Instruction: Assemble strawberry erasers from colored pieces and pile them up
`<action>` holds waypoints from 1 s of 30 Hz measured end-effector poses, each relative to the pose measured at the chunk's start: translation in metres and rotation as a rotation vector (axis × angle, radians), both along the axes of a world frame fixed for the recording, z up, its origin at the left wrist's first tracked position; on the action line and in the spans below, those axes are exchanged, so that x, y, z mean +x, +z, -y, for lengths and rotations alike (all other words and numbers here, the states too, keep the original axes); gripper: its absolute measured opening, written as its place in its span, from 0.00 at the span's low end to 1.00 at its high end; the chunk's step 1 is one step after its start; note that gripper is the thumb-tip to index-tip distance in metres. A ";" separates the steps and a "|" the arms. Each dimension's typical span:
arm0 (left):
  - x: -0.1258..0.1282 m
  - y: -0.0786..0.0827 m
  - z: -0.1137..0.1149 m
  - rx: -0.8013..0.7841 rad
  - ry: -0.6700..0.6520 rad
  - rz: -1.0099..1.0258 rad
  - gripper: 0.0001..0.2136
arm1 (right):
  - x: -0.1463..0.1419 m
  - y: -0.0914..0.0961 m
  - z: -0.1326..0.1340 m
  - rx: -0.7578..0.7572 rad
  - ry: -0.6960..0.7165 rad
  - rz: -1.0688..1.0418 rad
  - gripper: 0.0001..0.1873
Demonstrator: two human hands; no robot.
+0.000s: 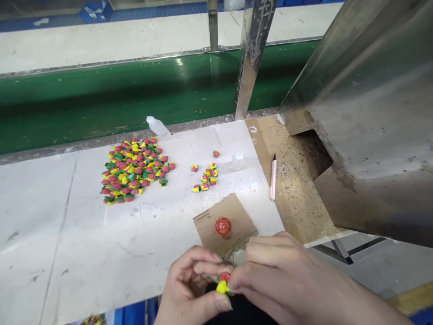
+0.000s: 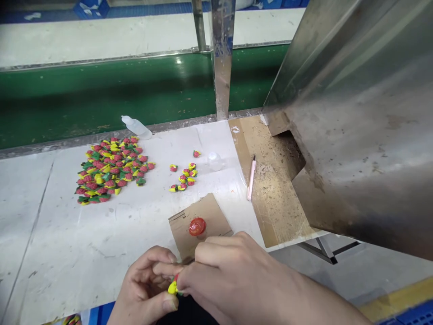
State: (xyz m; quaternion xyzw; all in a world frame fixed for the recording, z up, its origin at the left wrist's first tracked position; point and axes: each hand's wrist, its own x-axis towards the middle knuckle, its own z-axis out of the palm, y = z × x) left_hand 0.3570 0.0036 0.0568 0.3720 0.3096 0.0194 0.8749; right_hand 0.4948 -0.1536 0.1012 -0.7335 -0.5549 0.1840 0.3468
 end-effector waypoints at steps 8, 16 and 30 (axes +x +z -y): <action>-0.002 0.002 -0.004 0.224 -0.007 -0.038 0.19 | 0.014 -0.010 -0.011 -0.009 -0.009 -0.516 0.15; 0.004 -0.008 -0.018 0.571 -0.106 0.545 0.21 | -0.014 -0.045 -0.003 0.119 -0.096 -1.232 0.27; 0.010 -0.008 -0.022 0.890 -0.207 0.685 0.14 | -0.034 -0.056 -0.012 0.211 0.171 -1.430 0.30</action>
